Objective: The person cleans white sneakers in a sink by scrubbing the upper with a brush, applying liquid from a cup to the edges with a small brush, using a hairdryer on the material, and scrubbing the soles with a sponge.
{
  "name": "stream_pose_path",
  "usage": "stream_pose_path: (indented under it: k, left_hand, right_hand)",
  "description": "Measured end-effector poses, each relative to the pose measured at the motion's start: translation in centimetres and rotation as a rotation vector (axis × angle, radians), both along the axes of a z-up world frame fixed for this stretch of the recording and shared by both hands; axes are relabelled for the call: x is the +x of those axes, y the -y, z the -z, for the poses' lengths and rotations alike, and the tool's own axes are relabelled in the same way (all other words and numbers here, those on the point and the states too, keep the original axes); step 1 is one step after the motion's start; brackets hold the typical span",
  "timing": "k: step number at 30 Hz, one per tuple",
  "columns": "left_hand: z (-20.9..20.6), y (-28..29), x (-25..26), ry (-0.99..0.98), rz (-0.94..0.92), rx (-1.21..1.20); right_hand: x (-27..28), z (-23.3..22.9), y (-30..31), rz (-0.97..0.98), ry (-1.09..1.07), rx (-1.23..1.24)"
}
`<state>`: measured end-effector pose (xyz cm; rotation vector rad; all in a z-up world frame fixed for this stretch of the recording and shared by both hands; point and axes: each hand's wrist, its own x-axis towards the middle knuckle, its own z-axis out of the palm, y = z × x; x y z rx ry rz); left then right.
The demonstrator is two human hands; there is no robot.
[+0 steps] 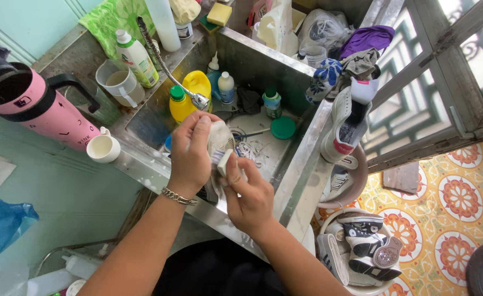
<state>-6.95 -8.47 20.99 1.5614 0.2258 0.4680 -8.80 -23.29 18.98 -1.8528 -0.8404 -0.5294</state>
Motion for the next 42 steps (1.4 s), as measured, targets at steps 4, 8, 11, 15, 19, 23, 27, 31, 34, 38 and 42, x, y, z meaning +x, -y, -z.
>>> stream_pose_path:
  k: [4, 8, 11, 15, 19, 23, 27, 31, 34, 38, 42]
  left_hand:
    - [0.2, 0.8, -0.1, 0.025, 0.035, -0.006]
    - [0.1, 1.2, -0.3, 0.013, -0.017, 0.062]
    - [-0.3, 0.4, 0.1, 0.002, 0.011, -0.104]
    - [0.0, 1.3, -0.4, 0.006, 0.04, -0.082]
    - [-0.4, 1.2, -0.1, 0.04, -0.007, 0.04]
    - [-0.9, 1.2, -0.2, -0.009, -0.002, 0.038]
    - [-0.5, 1.8, -0.4, 0.1, -0.006, 0.133]
    - [-0.7, 1.2, -0.5, 0.027, 0.001, -0.04]
    - [-0.3, 1.4, -0.4, 0.056, 0.015, -0.013]
    - [-0.1, 1.3, -0.4, 0.043, -0.024, 0.042]
    - [-0.3, 1.1, -0.2, 0.057, 0.014, -0.072]
  right_hand:
    - [2.4, 0.2, 0.2, 0.072, -0.124, 0.007]
    - [0.2, 0.2, 0.2, 0.045, -0.03, 0.023]
    - [-0.3, 0.4, 0.3, -0.029, -0.054, 0.024]
    - [1.3, 0.3, 1.0, 0.098, -0.094, -0.063]
    - [-0.7, 0.2, 1.0, 0.027, -0.069, -0.03]
    - [0.9, 0.2, 0.9, 0.07, -0.075, -0.065]
    - [0.7, 0.0, 0.8, 0.111, -0.105, -0.031]
    - [-0.4, 0.0, 1.1, 0.013, -0.033, -0.021]
    - [1.1, 0.0, 1.3, 0.066, -0.08, -0.063]
    - [-0.5, -0.1, 1.2, -0.018, -0.07, -0.003]
    - [0.1, -0.1, 1.3, -0.035, -0.052, 0.013]
